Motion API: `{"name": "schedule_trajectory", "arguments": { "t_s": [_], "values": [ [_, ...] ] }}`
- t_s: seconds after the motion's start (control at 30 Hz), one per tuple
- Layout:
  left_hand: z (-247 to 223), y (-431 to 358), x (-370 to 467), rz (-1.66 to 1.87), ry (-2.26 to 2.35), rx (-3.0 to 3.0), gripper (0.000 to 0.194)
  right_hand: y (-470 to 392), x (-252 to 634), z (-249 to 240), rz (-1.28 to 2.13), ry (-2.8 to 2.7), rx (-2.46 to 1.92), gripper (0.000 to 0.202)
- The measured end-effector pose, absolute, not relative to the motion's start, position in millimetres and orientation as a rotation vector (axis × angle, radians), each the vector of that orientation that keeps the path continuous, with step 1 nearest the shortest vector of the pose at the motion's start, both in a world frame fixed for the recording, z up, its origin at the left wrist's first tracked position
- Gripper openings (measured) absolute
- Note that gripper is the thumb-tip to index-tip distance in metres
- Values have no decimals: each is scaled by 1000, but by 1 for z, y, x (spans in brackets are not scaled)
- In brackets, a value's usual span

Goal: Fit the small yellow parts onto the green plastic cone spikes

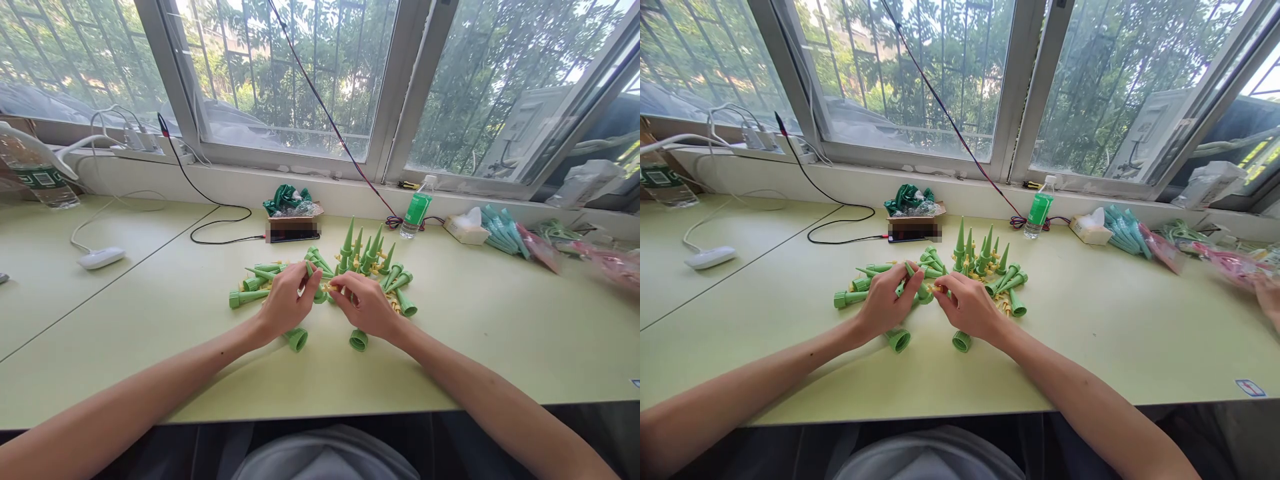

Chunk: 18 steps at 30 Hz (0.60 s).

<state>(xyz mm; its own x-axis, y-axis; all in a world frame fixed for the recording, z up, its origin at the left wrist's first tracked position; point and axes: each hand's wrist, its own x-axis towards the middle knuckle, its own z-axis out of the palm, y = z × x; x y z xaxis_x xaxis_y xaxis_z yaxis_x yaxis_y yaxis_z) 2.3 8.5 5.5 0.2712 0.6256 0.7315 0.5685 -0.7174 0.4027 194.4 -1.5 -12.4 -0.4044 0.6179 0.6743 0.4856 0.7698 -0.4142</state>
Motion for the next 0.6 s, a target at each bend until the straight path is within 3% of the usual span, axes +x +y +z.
{"name": "schedule_trajectory", "arguments": {
  "t_s": [0.6],
  "values": [
    [7, 9, 2, 1451, 1112, 2471, 24, 3, 196, -12, 192, -2098, -792, 14]
  ]
}}
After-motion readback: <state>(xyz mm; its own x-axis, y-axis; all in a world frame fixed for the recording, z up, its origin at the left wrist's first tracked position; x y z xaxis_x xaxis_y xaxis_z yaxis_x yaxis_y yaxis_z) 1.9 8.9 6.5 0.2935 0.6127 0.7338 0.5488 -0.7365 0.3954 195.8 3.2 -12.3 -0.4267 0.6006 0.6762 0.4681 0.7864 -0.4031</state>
